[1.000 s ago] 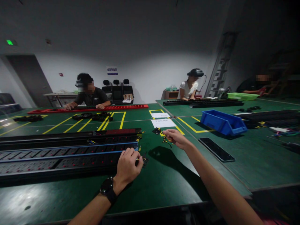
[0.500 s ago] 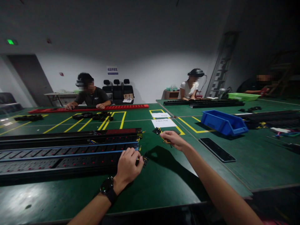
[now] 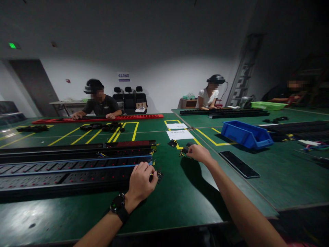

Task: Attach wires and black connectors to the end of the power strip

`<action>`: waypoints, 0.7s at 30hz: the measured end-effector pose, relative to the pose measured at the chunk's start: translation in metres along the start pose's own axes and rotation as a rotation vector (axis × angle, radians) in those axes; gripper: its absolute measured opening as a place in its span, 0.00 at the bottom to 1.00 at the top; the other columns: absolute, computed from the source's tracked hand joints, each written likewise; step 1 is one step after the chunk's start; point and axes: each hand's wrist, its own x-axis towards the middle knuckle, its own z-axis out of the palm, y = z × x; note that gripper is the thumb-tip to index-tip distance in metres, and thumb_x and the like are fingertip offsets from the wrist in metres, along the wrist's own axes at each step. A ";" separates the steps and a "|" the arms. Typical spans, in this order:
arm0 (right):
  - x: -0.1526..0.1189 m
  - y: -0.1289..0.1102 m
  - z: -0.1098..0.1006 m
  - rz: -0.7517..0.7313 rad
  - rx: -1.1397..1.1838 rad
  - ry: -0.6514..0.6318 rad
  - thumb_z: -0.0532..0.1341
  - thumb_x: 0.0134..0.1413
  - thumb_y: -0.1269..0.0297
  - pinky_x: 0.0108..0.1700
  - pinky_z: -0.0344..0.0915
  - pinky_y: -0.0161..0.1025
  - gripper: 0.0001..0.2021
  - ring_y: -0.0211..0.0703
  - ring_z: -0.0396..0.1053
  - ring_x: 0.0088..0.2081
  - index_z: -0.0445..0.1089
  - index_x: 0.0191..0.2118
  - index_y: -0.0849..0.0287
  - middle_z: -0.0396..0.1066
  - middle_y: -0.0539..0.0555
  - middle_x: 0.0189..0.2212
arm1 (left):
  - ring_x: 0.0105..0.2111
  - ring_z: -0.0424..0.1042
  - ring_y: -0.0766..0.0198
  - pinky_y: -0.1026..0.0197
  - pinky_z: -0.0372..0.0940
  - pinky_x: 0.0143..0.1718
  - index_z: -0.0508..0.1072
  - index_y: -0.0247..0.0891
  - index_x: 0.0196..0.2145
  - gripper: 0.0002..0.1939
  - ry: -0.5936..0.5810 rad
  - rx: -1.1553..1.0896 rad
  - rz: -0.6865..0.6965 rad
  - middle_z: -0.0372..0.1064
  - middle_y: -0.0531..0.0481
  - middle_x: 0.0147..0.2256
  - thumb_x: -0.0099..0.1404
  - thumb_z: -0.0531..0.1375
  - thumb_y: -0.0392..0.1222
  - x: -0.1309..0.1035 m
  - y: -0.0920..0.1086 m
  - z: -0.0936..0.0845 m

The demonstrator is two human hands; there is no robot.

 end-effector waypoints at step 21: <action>-0.008 -0.038 0.016 -0.134 -0.211 0.040 0.56 0.61 0.68 0.45 0.62 0.41 0.13 0.53 0.71 0.47 0.79 0.43 0.59 0.77 0.62 0.44 | 0.33 0.64 0.59 0.55 0.57 0.36 0.68 0.39 0.28 0.09 0.011 0.011 0.002 0.67 0.48 0.30 0.67 0.56 0.37 0.000 0.000 0.001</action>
